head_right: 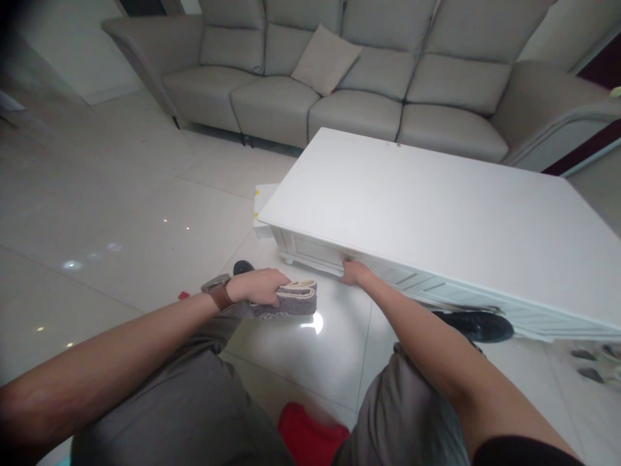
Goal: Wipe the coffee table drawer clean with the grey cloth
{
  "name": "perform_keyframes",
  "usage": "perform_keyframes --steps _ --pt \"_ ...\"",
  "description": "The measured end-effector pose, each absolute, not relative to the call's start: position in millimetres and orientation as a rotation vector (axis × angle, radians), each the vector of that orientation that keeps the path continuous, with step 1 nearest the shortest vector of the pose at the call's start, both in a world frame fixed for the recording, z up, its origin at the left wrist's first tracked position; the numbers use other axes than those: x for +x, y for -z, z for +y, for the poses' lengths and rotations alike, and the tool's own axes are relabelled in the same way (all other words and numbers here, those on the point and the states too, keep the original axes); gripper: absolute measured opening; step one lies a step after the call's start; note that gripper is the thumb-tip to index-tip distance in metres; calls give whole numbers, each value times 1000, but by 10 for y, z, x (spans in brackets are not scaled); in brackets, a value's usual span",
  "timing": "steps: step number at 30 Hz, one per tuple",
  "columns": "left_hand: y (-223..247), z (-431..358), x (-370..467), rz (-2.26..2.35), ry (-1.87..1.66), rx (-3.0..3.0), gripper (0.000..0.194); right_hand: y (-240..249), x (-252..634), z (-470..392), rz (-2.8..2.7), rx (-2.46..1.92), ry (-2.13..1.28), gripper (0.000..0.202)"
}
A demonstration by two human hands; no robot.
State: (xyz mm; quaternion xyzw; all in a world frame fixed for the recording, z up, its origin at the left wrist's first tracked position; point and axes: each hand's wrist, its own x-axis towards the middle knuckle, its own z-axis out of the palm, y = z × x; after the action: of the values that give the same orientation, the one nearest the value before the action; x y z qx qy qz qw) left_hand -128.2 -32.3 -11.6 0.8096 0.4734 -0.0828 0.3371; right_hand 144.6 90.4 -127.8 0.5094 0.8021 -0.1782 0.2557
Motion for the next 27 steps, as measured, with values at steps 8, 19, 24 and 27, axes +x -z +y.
perform_keyframes --steps 8,19,24,27 --pt "65 -322 -1283 1251 265 2134 22 1237 1443 838 2207 1352 441 71" --pt "-27 -294 -1145 1294 223 2125 15 841 1327 268 2269 1050 497 57" --pt "-86 -295 -1164 1273 333 1988 13 313 1465 319 2747 986 717 37" --pt "-105 -275 -1216 1223 310 1848 12 264 1678 394 2725 1146 430 42"
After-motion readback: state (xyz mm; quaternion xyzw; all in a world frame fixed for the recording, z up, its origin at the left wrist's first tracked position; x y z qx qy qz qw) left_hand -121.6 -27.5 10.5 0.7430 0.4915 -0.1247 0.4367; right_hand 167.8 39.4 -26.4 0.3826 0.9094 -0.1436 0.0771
